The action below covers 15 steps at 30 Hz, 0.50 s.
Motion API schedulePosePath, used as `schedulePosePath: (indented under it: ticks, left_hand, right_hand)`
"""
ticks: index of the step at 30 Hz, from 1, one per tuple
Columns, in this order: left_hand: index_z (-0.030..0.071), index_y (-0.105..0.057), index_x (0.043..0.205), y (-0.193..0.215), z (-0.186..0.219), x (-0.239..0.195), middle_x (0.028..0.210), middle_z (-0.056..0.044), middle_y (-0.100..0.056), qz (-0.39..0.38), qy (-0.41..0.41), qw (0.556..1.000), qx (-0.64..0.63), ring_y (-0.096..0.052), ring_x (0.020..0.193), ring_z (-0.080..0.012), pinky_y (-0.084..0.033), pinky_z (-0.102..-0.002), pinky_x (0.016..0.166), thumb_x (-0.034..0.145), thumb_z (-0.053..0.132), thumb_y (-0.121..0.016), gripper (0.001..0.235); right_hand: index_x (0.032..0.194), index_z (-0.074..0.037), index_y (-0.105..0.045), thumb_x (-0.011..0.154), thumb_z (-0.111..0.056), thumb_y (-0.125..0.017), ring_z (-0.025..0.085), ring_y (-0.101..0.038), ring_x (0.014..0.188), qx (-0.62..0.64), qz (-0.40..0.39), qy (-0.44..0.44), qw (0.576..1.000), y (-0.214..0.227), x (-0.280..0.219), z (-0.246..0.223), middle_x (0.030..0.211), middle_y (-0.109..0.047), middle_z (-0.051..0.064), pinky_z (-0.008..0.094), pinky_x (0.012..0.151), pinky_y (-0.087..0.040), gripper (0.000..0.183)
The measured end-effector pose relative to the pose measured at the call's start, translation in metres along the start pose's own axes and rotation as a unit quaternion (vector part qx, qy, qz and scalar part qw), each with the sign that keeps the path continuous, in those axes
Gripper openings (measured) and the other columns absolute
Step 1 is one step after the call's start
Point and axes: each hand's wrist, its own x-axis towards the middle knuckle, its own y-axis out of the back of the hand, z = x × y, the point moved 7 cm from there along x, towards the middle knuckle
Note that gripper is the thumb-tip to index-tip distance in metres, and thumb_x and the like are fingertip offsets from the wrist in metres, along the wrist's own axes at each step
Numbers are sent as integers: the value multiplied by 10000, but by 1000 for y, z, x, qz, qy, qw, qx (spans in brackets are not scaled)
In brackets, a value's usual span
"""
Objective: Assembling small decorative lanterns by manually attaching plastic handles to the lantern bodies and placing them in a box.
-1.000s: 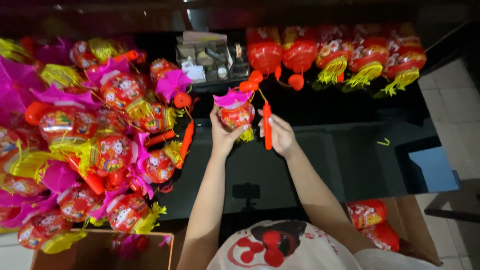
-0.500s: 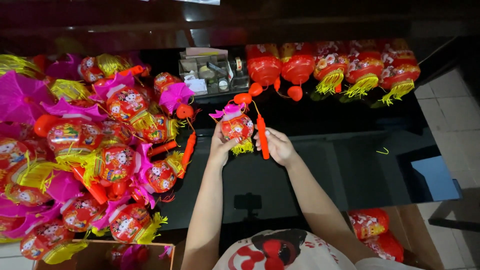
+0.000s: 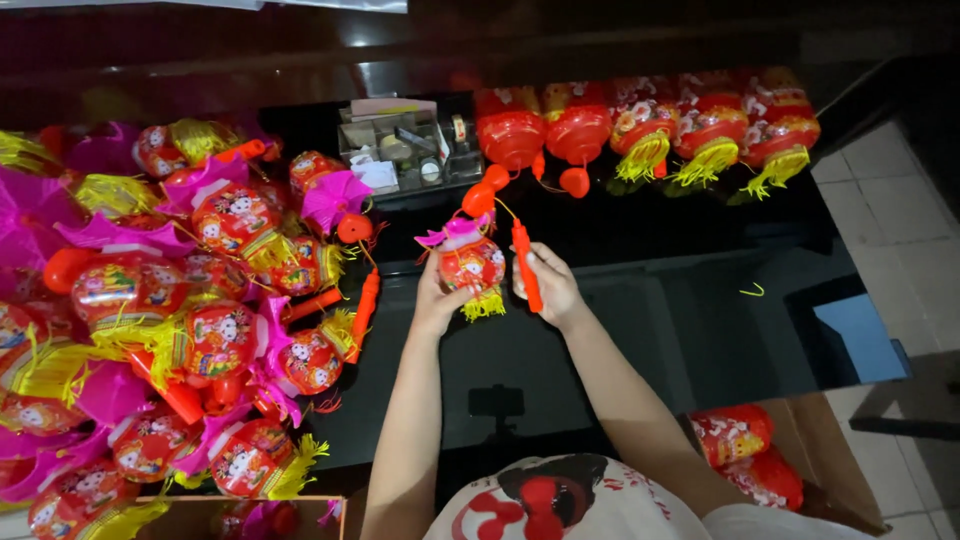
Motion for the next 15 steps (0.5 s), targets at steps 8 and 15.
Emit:
schedulePosePath:
  ticks: [8, 15]
  left_hand:
    - [61, -583, 1270, 8, -5, -4, 1125, -126, -710, 17, -11, 998, -51, -694, 1038, -207, -592, -394, 886, 662, 139, -905, 693]
    - [77, -570, 1322, 10, -15, -7, 1146, -108, -690, 25, -15, 999, -40, -670, 1040, -208, -565, -401, 906, 671, 110, -882, 723]
  right_hand:
    - [1365, 16, -592, 1015, -83, -589, 307, -718, 888, -12, 5, 8, 1000, -3, -5, 2, 1107, -701, 217, 435, 768, -606, 364]
    - [1365, 20, -607, 1001, -22, -589, 326, -742, 946, -1, 0, 24, 1000, 6, 2, 11, 1120, -706, 198, 510, 870, -619, 367]
